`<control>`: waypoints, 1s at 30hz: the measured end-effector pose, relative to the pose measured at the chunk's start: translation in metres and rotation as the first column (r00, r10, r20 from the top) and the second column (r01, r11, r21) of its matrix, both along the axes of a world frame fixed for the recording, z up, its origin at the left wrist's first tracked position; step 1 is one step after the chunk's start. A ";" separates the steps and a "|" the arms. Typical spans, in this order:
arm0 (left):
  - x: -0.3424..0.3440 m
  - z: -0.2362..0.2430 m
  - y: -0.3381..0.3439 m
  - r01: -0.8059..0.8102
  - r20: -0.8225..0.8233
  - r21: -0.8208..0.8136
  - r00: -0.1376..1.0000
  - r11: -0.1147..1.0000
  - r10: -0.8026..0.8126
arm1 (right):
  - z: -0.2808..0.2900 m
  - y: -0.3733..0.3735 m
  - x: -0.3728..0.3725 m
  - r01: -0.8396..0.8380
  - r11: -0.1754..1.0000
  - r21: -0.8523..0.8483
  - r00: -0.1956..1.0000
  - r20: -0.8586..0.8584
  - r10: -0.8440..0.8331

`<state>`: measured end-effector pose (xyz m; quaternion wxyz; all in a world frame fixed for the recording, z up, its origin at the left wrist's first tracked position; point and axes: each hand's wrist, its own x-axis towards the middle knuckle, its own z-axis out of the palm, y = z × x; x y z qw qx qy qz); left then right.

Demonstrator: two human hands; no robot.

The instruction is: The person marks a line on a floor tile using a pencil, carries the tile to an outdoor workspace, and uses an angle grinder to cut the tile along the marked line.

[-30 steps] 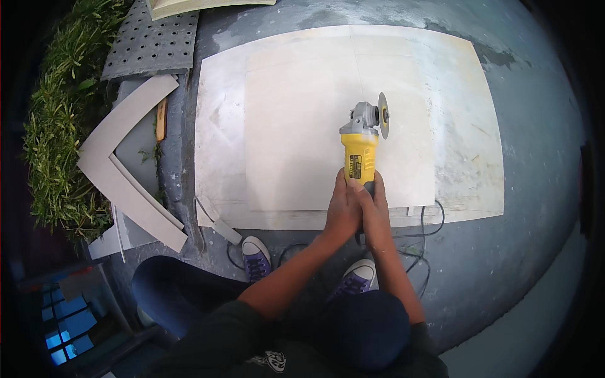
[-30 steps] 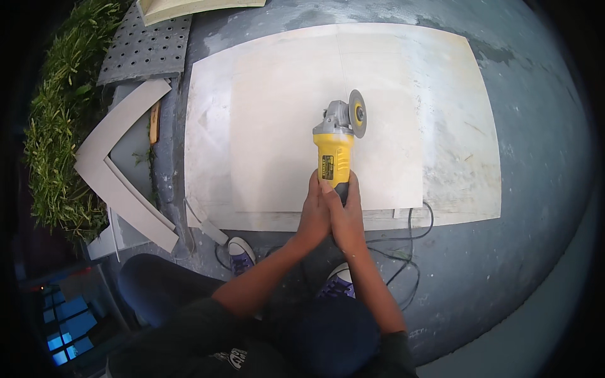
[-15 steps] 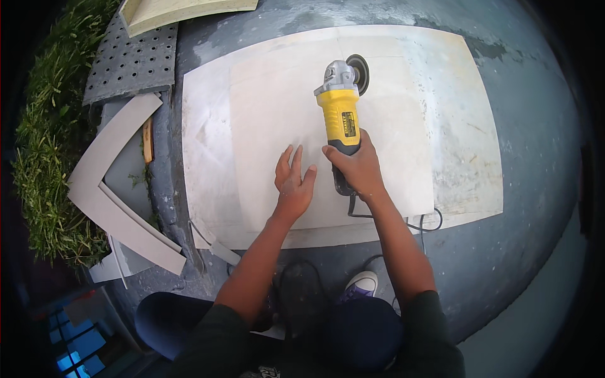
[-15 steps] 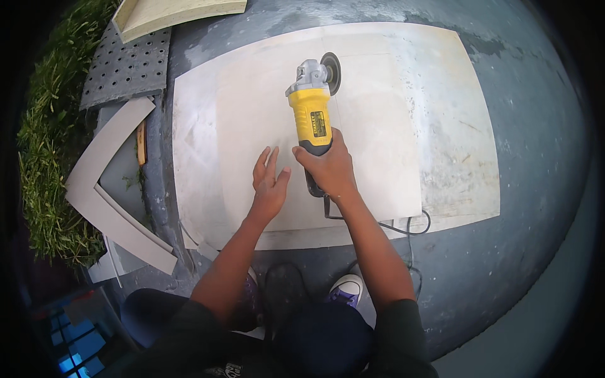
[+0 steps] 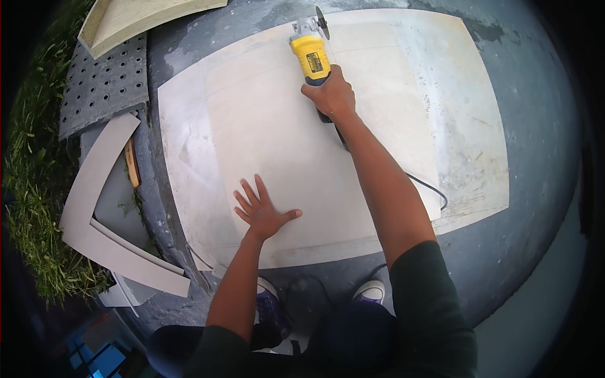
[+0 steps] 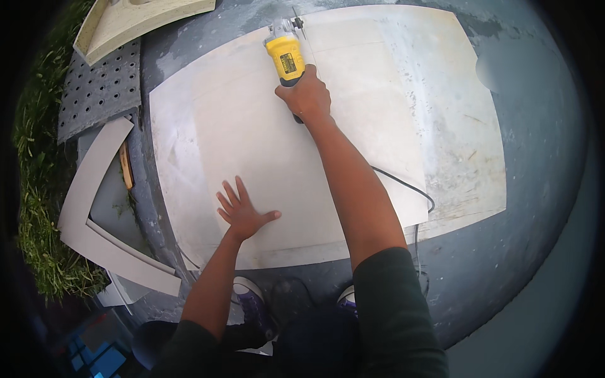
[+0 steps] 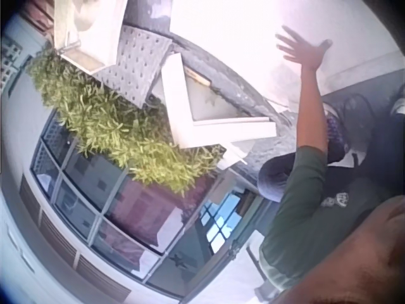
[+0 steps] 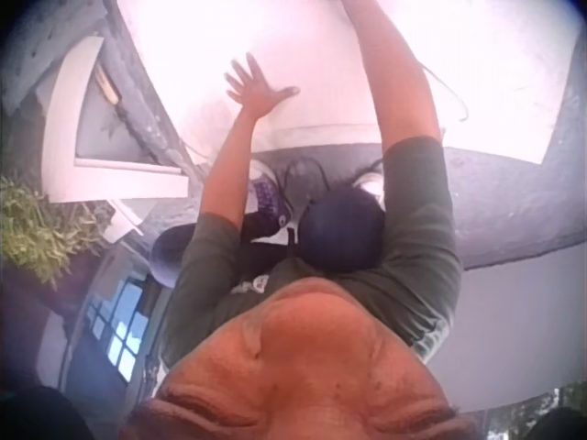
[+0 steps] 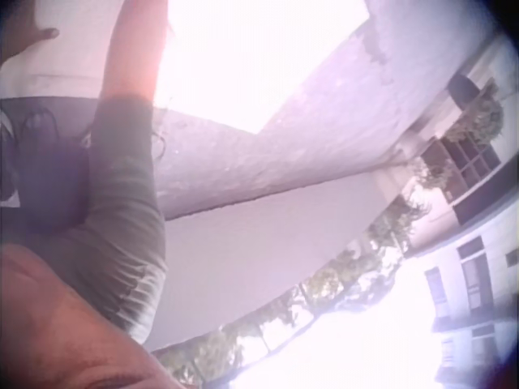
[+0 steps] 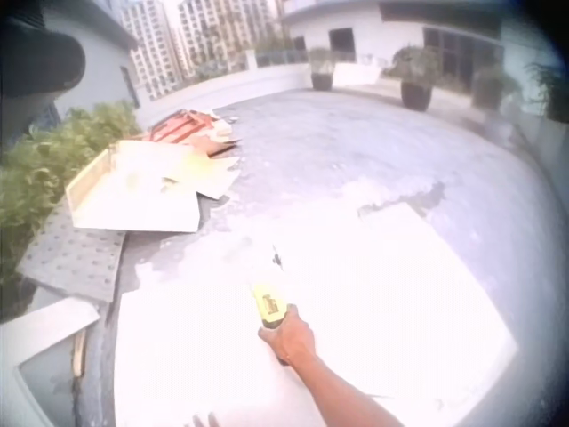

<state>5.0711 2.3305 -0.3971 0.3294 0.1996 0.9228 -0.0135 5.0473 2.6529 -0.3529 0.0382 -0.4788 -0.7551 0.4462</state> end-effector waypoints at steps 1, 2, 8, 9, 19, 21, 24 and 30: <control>0.001 -0.001 0.000 0.004 -0.011 -0.006 1.000 1.000 -0.004 | -0.004 0.002 -0.004 0.017 1.000 -0.010 1.000 0.007 -0.017; 0.000 -0.002 0.000 0.005 -0.010 -0.009 1.000 1.000 -0.005 | -0.006 0.003 -0.008 0.033 0.999 -0.021 0.999 0.012 -0.033; -0.003 -0.001 -0.001 0.012 -0.001 -0.023 1.000 1.000 -0.012 | -0.012 0.015 -0.025 0.068 0.997 -0.038 0.998 0.017 -0.067; -0.004 -0.001 0.000 0.015 -0.002 -0.029 1.000 0.999 -0.015 | -0.011 0.017 -0.027 0.066 0.997 -0.038 0.998 0.018 -0.065; -0.004 0.003 0.001 0.018 0.028 -0.031 0.999 0.999 -0.017 | -0.009 0.028 -0.035 0.046 0.998 -0.050 0.997 0.059 -0.043; -0.004 0.004 0.002 0.017 0.029 -0.033 0.999 0.999 -0.016 | -0.007 0.027 -0.036 0.047 0.998 -0.039 0.996 0.071 -0.045; -0.004 0.004 0.002 0.018 0.029 -0.034 0.999 0.999 -0.017 | -0.004 0.028 -0.037 0.047 0.998 -0.053 0.995 0.087 -0.042; -0.003 0.002 0.000 0.020 0.026 -0.031 0.999 0.999 -0.020 | -0.005 0.028 -0.038 0.045 0.998 -0.051 0.994 0.098 -0.040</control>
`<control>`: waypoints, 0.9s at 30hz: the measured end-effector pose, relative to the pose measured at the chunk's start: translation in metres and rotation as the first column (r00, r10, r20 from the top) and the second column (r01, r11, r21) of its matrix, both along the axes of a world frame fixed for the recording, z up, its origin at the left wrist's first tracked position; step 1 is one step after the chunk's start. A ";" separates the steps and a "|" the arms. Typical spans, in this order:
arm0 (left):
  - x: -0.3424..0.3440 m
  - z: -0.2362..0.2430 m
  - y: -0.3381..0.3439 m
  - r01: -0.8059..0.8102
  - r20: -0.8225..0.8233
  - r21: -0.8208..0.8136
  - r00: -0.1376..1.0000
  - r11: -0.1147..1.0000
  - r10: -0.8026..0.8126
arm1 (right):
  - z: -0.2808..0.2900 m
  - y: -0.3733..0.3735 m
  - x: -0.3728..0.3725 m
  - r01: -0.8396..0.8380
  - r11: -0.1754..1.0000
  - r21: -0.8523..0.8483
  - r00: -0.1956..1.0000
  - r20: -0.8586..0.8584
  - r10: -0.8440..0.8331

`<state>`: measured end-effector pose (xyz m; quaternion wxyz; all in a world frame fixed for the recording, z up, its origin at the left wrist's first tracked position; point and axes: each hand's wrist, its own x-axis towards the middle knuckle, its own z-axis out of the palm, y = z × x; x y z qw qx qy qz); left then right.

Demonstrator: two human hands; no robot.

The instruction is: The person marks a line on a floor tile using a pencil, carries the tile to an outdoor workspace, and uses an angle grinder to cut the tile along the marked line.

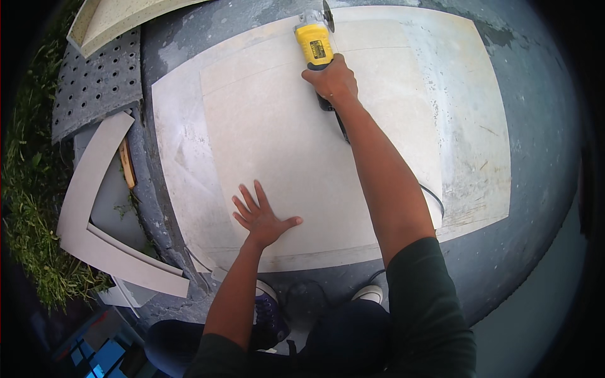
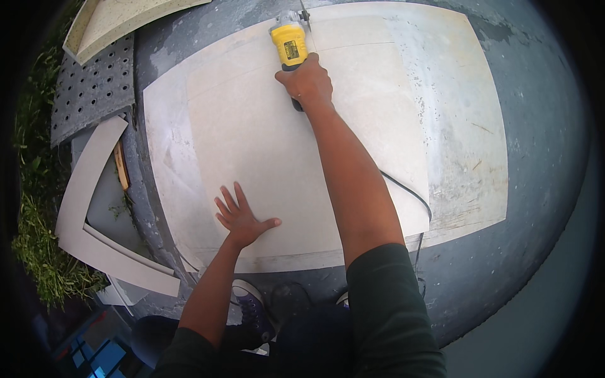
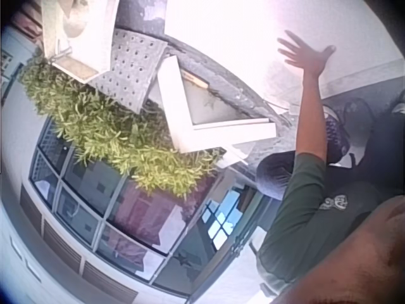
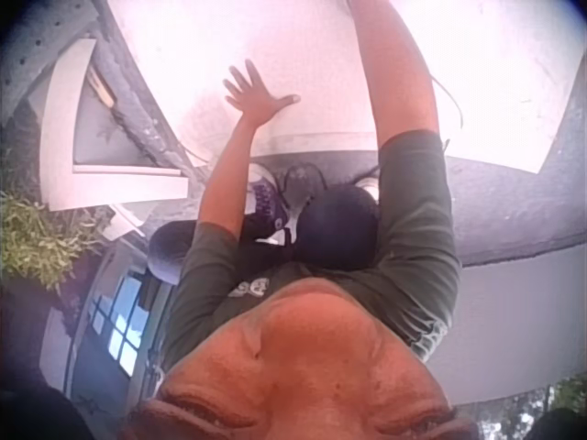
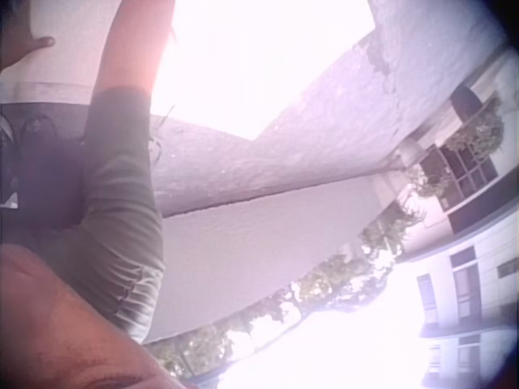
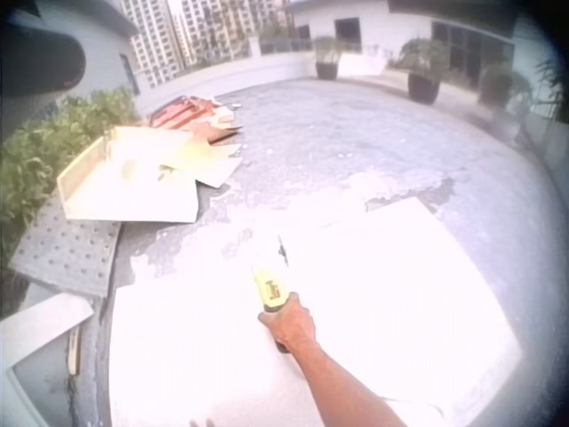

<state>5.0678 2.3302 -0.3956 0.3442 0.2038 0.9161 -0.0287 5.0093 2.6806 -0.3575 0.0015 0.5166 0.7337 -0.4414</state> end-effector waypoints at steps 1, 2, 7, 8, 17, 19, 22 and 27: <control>0.000 0.000 0.000 0.000 -0.001 0.001 1.000 1.000 0.000 | 0.000 0.000 0.000 -0.001 1.000 -0.011 1.000 -0.002 0.001; 0.000 0.000 0.000 0.000 0.000 0.002 1.000 1.000 0.000 | 0.000 0.001 0.000 -0.002 1.000 -0.022 1.000 -0.003 0.002; -0.001 0.000 0.001 -0.006 0.010 -0.001 1.000 1.000 0.006 | 0.001 0.001 0.000 0.000 1.000 -0.029 1.000 0.002 0.000; -0.001 0.000 0.001 -0.006 0.010 -0.001 1.000 1.000 0.006 | 0.001 0.001 0.000 0.002 1.000 -0.029 1.000 0.005 -0.001; -0.001 0.001 0.001 -0.010 0.021 -0.015 1.000 1.000 0.010 | 0.000 0.001 -0.001 0.018 1.000 -0.012 0.999 0.028 -0.017; -0.001 0.001 0.001 -0.006 0.024 -0.017 1.000 1.000 0.007 | 0.001 0.002 -0.002 0.006 1.000 -0.022 0.999 0.032 -0.006; -0.002 0.001 0.001 -0.006 0.031 -0.023 1.000 1.000 0.007 | -0.002 0.003 -0.003 -0.003 1.000 -0.031 0.999 0.037 0.005; -0.001 0.001 0.001 -0.012 0.028 -0.017 1.000 1.000 0.012 | -0.002 0.004 -0.003 -0.005 0.999 -0.037 0.999 0.032 0.007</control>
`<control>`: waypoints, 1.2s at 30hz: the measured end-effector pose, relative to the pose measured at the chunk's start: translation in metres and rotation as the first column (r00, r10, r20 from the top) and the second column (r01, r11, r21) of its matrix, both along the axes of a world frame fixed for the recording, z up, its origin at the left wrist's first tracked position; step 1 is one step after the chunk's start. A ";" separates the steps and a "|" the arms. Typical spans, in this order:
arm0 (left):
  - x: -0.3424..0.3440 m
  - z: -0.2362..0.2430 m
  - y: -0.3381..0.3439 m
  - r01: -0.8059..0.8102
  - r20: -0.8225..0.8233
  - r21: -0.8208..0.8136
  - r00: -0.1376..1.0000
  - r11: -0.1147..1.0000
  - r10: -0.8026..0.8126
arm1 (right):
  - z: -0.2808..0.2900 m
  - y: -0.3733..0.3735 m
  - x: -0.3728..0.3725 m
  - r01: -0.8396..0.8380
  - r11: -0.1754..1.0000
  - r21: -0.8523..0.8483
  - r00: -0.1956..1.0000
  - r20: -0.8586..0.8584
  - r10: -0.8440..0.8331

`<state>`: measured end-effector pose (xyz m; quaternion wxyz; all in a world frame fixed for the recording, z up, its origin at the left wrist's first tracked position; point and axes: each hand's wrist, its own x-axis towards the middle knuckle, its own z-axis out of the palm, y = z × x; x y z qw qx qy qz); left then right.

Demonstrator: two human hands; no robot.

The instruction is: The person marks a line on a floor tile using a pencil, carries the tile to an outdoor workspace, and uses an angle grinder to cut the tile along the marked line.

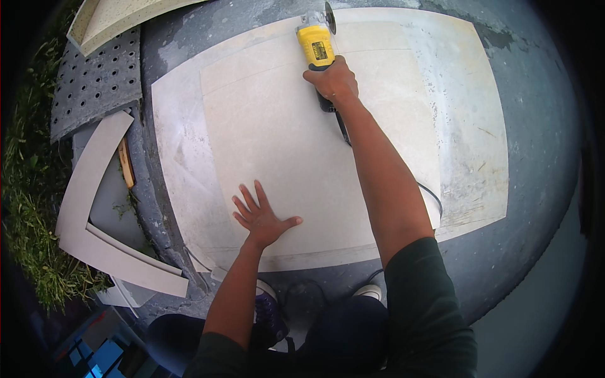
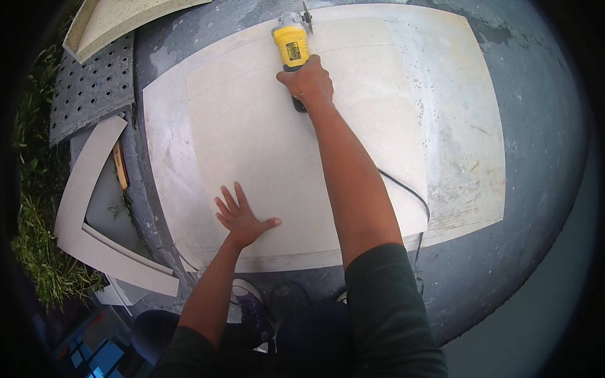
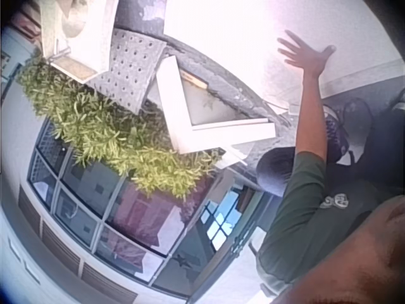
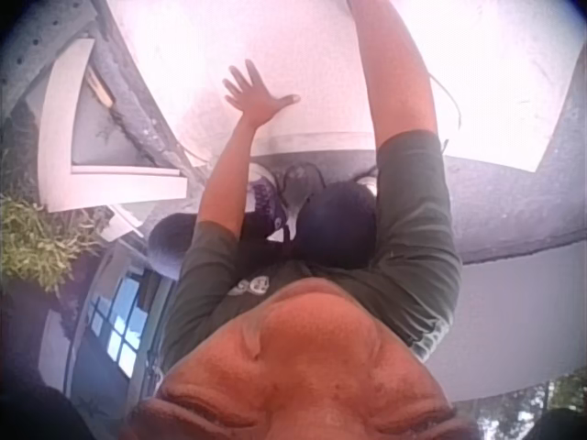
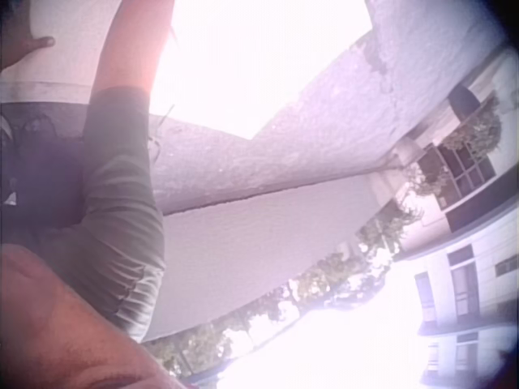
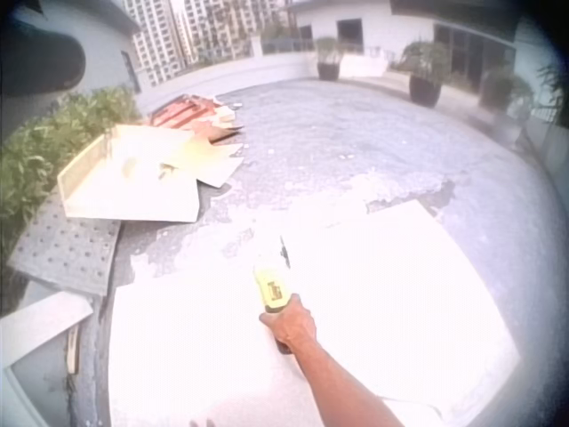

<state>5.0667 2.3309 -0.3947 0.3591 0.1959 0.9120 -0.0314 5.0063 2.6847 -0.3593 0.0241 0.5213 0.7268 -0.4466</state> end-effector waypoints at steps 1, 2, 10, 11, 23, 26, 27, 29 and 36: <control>0.000 0.000 0.000 -0.004 -0.001 0.006 1.000 1.000 0.004 | 0.000 0.000 0.000 0.003 1.000 -0.003 1.000 0.005 -0.003; 0.000 0.001 0.001 -0.003 0.000 0.006 1.000 1.000 0.003 | 0.000 0.000 -0.001 0.008 1.000 -0.005 1.000 0.009 -0.008; 0.000 -0.003 -0.003 -0.008 -0.030 0.023 1.000 1.000 0.008 | -0.001 -0.004 0.002 0.015 0.999 -0.030 1.000 0.012 -0.014; 0.000 -0.003 -0.003 -0.007 -0.030 0.024 1.000 1.000 0.007 | -0.001 -0.005 0.004 0.019 0.999 -0.037 1.000 0.017 -0.018; 0.001 -0.007 -0.004 0.000 -0.038 0.046 0.999 0.999 0.001 | 0.003 -0.014 0.021 0.020 0.998 -0.067 1.000 0.023 -0.019; 0.001 -0.007 -0.005 -0.008 -0.034 0.052 0.999 0.999 0.010 | 0.004 -0.019 0.027 0.024 0.996 -0.082 1.000 0.017 -0.023; 0.001 -0.007 -0.004 -0.010 -0.030 0.052 0.999 0.999 0.012 | 0.005 -0.020 0.029 0.024 0.996 -0.081 1.000 0.018 -0.023; 0.001 -0.008 -0.004 -0.012 -0.027 0.054 1.000 0.998 0.014 | 0.005 -0.021 0.033 0.024 0.995 -0.094 1.000 0.021 -0.023; 0.001 -0.015 -0.008 0.009 -0.078 0.060 0.997 0.998 -0.005 | 0.004 -0.031 0.043 0.033 0.996 -0.082 0.999 0.014 -0.032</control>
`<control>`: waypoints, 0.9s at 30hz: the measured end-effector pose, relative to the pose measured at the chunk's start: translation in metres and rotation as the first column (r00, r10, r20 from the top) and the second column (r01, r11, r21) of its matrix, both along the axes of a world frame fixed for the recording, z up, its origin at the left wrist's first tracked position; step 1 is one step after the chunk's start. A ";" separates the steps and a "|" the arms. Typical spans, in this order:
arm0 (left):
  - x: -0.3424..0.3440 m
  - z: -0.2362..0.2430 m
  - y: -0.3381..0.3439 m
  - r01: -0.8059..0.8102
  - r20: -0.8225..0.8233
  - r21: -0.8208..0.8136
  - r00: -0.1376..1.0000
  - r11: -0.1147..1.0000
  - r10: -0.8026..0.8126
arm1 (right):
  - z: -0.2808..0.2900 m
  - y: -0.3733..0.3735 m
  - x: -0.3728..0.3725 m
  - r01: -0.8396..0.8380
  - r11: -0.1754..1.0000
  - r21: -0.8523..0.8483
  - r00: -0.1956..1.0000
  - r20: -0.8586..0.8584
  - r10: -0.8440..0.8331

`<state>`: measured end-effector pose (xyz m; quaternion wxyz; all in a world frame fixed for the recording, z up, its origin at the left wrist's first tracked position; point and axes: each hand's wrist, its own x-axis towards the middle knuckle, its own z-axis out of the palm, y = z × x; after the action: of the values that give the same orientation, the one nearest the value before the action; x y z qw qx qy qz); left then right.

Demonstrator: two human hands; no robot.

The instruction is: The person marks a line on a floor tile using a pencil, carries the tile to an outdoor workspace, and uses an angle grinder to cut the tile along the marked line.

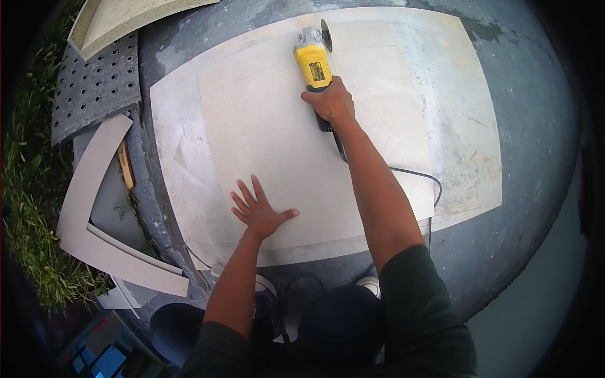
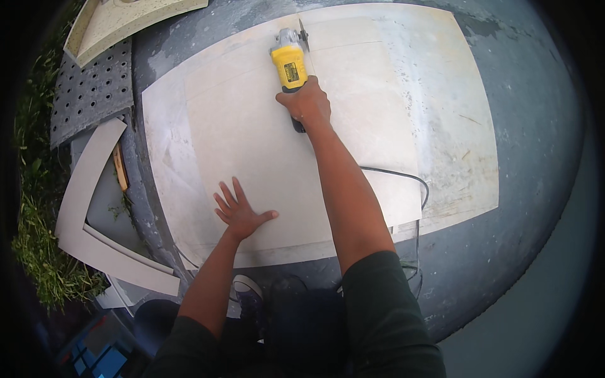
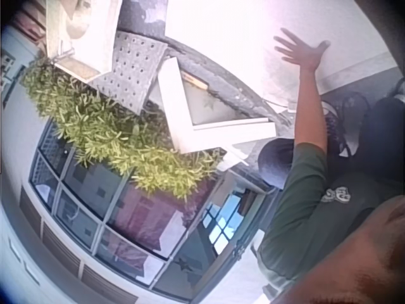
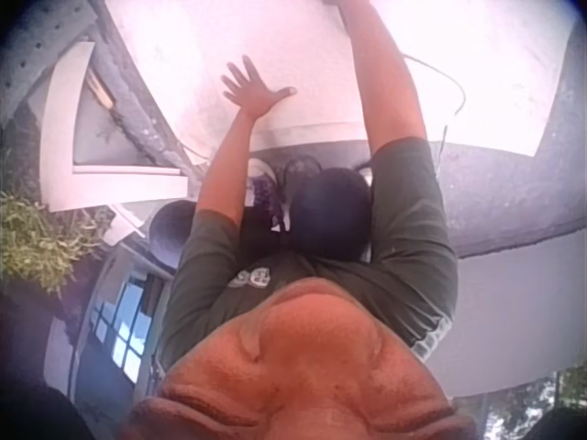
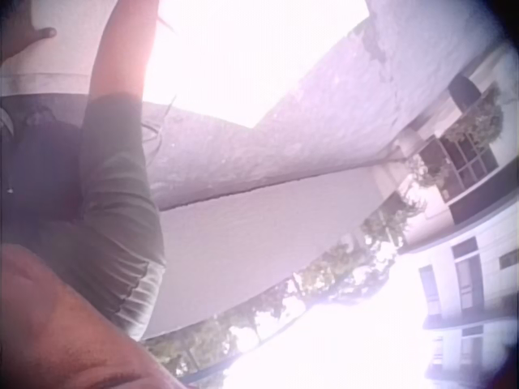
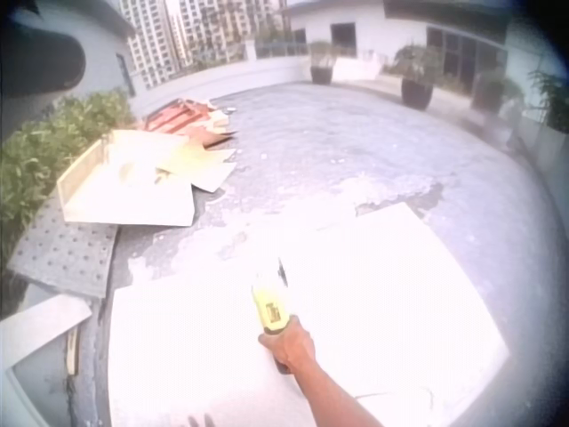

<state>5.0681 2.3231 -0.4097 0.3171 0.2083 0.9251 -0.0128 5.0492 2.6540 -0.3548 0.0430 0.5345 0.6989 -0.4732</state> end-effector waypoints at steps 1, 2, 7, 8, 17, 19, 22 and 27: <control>0.000 -0.001 0.000 0.004 -0.011 -0.006 1.000 1.000 -0.004 | -0.001 -0.001 0.001 0.005 1.000 0.003 1.000 0.002 -0.005; 0.000 -0.001 0.000 0.005 -0.010 -0.004 1.000 1.000 -0.005 | -0.002 -0.002 0.003 0.010 1.000 0.007 1.000 0.004 -0.010; 0.000 0.002 0.001 -0.003 -0.009 -0.005 1.000 1.000 0.003 | -0.003 -0.008 0.011 0.006 1.000 0.014 1.000 0.003 -0.006; 0.000 0.002 0.001 -0.002 -0.008 -0.004 1.000 1.000 0.002 | -0.002 -0.009 0.014 0.006 1.000 0.011 1.000 0.011 -0.006; 0.001 -0.001 -0.001 0.004 -0.040 0.008 0.999 1.000 -0.004 | 0.000 -0.024 0.032 0.006 1.000 0.000 1.000 0.011 -0.006; -0.001 -0.001 -0.002 0.009 -0.058 -0.001 0.998 1.000 -0.009 | 0.002 -0.026 0.034 0.007 1.000 -0.013 1.000 0.005 -0.007; 0.002 0.007 0.007 -0.034 0.033 -0.014 0.999 0.999 0.034 | -0.003 -0.029 0.043 0.020 1.000 0.000 1.000 0.016 -0.020; 0.000 0.013 0.008 -0.047 0.049 -0.017 0.998 0.999 0.048 | 0.000 -0.036 0.049 0.017 1.000 0.010 1.000 0.003 -0.017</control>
<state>5.0677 2.3310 -0.3963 0.3415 0.1839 0.9217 -0.0074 5.0981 2.6176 -0.3547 0.0373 0.5414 0.6965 -0.4695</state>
